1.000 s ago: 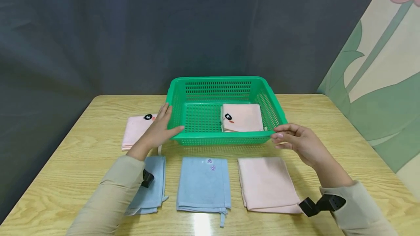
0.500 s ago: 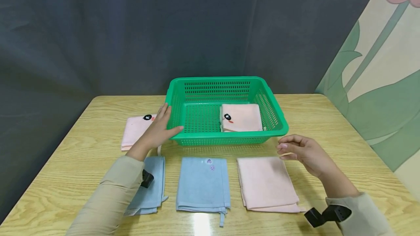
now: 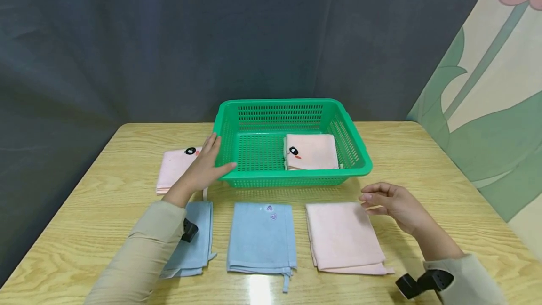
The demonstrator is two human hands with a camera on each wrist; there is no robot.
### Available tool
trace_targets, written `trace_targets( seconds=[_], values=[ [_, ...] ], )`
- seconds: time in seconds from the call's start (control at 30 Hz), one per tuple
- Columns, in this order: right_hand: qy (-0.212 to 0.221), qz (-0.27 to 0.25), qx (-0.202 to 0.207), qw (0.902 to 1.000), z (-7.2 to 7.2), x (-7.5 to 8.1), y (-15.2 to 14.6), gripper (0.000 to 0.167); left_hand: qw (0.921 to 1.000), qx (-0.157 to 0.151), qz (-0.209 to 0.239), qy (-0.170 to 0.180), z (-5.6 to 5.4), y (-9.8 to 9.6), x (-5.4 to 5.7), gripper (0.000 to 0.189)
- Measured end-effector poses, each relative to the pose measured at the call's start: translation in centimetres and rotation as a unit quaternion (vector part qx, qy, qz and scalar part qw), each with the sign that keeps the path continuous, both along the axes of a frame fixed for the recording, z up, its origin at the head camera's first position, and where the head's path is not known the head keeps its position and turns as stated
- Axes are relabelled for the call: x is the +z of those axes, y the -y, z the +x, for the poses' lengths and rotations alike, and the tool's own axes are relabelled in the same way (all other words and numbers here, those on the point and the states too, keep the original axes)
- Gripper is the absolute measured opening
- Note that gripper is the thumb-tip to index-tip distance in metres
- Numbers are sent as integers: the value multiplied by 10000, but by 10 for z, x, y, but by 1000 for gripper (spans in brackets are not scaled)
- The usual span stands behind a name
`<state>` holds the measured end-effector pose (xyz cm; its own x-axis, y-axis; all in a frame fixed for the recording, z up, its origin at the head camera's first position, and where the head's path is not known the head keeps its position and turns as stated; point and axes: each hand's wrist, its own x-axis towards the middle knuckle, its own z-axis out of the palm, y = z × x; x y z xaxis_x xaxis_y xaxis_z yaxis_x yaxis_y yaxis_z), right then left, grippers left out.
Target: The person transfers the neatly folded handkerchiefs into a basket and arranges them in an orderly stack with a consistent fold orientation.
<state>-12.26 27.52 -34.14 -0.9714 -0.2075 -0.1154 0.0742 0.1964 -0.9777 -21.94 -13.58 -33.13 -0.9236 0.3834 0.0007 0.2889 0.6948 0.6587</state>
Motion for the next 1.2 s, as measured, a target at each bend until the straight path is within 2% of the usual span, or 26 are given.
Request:
trace_targets(
  seconds=[0.13, 0.23, 0.5, 0.8, 0.97, 1.2],
  values=[
    [275, 502, -159, 9982, 1, -3, -2, 35, 10000, -7, -48, -24, 0, 0, 0, 88],
    [413, 683, -127, 9967, 1, -5, -5, 40, 10000, -6, -59, -24, 0, -1, 0, 87],
    [728, 600, 54, 9955, 2, -14, -15, 32, 9999, -14, -111, -52, 1, 0, 3, 89],
    [875, 1009, -40, 9910, 3, -23, -14, 31, 9999, -19, -109, -53, 1, 0, 3, 89],
    [995, 1154, -13, 9883, 3, -24, -10, 29, 9998, -36, -150, -95, 0, 0, 3, 89],
    [1082, 1642, -193, 9803, 3, -25, -6, 27, 9999, -51, -140, -75, 1, 0, 3, 88]
  ],
)
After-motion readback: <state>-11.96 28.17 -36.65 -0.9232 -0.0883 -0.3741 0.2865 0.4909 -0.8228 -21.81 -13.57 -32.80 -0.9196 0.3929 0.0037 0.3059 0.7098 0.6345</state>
